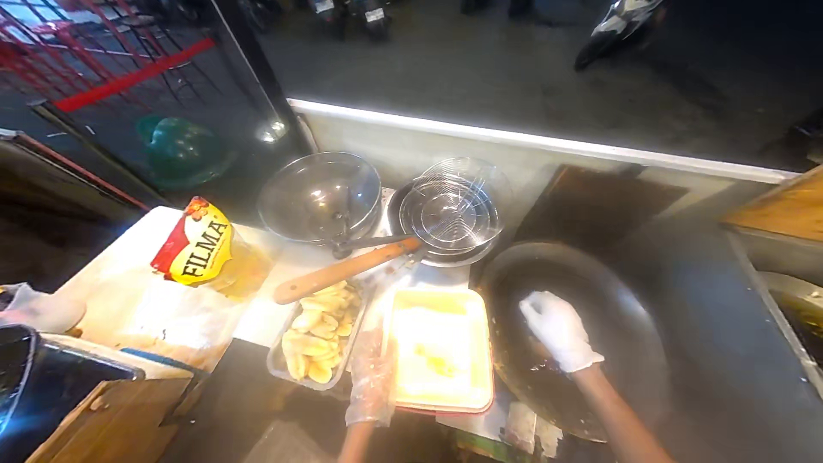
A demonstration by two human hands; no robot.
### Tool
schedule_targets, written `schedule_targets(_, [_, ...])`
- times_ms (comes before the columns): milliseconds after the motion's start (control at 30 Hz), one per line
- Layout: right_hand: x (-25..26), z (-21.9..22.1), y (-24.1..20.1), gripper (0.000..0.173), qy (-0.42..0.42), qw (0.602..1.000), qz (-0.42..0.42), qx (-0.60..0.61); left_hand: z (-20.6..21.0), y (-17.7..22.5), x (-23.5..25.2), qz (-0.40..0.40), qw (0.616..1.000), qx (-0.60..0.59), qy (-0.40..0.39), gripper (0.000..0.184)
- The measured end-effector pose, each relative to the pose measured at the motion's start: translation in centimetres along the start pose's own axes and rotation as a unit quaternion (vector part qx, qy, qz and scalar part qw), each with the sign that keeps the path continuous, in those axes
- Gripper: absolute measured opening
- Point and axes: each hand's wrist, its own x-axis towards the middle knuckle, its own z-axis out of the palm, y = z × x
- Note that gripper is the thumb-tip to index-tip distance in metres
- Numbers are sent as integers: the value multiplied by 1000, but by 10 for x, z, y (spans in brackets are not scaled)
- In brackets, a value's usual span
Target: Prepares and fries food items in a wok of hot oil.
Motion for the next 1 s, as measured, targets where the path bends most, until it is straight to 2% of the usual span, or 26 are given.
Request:
schedule_targets(100, [-13, 5, -86, 34, -93, 989, -112, -5, -1, 1, 1, -10, 1000, -8, -7, 48])
schedule_targets(200, [-17, 63, -134, 35, -239, 946, -204, -84, -1, 1, 0, -6, 1000, -14, -9, 48])
schedule_targets(267, [-30, 86, -152, 43, -354, 906, -175, -154, -1, 2, 0, 6, 1000, 5, -8, 48])
schedule_targets(333, [-35, 105, -156, 38, -398, 881, -144, -211, -1, 2, 1, 12, 1000, 24, -7, 49])
schedule_targets(433, [-24, 112, -148, 40, -392, 882, -154, -213, -5, 6, 0, -15, 999, 19, -33, 51])
schedule_targets(567, [0, 94, -146, 50, -391, 879, -156, -226, -9, 11, -2, -28, 998, -8, -49, 54])
schedule_targets(700, [9, 74, -148, 39, -356, 902, -160, -185, -9, 11, -1, -32, 998, -4, -51, 52])
schedule_targets(833, [16, 75, -138, 32, -325, 916, -168, -165, -10, 11, 0, -22, 998, 11, -61, 55])
schedule_targets(900, [12, 73, -138, 30, -302, 920, -166, -188, -9, 11, 0, -24, 998, 15, -57, 56])
schedule_targets(1000, [-16, 64, -161, 24, -240, 929, -140, -242, -10, 9, 1, -17, 998, 18, -53, 55])
